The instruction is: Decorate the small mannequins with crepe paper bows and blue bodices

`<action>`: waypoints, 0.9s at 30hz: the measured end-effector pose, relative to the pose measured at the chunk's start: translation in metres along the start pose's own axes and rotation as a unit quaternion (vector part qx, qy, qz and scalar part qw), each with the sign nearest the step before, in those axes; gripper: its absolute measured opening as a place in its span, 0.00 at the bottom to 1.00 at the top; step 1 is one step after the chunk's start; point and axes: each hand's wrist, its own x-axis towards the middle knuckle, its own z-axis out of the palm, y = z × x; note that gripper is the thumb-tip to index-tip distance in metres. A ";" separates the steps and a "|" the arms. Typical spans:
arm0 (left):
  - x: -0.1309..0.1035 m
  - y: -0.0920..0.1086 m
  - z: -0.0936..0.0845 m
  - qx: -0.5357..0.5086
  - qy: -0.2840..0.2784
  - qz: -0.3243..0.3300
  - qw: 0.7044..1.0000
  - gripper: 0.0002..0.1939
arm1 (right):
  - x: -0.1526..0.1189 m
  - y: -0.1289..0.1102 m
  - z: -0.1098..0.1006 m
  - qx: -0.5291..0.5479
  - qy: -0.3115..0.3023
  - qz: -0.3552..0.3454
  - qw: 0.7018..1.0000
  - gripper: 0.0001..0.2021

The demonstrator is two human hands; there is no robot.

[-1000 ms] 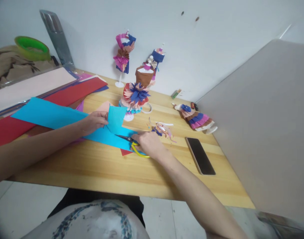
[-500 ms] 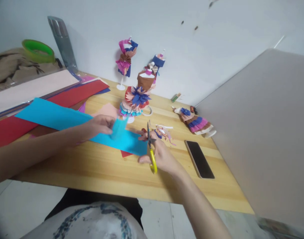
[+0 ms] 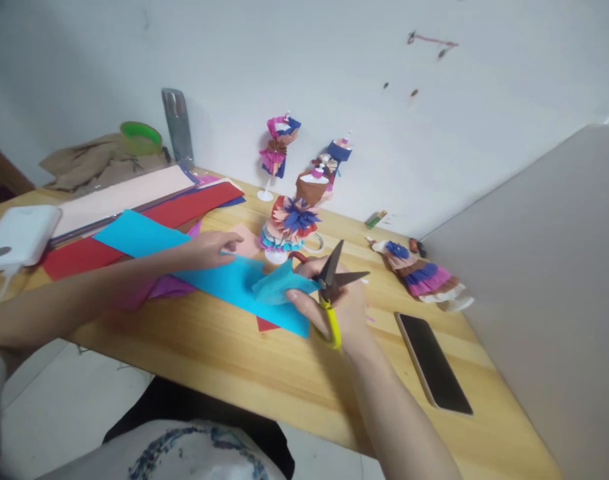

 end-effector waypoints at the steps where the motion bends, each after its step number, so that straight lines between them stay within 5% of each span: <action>1: 0.001 -0.010 -0.004 0.037 -0.001 -0.007 0.999 0.18 | 0.005 -0.005 -0.001 -0.006 0.007 -0.026 1.000 0.13; 5: 0.001 -0.028 -0.006 0.151 -0.019 -0.010 0.988 0.12 | 0.024 -0.022 0.002 -0.005 0.048 -0.116 0.992 0.09; 11: 0.003 -0.020 -0.007 0.255 -0.071 0.019 0.964 0.05 | 0.032 -0.021 0.004 0.040 0.139 -0.144 0.979 0.09; 21: -0.017 0.023 -0.048 0.334 -0.115 0.019 0.935 0.11 | 0.046 0.014 -0.039 0.105 0.221 -0.274 0.930 0.14; 25: -0.036 0.047 -0.066 0.386 -0.157 0.007 0.909 0.10 | 0.048 0.016 -0.044 0.099 0.244 -0.285 0.921 0.15; 27: -0.046 0.051 -0.077 0.385 -0.129 0.014 0.914 0.07 | 0.047 0.018 -0.045 0.102 0.269 -0.253 0.924 0.18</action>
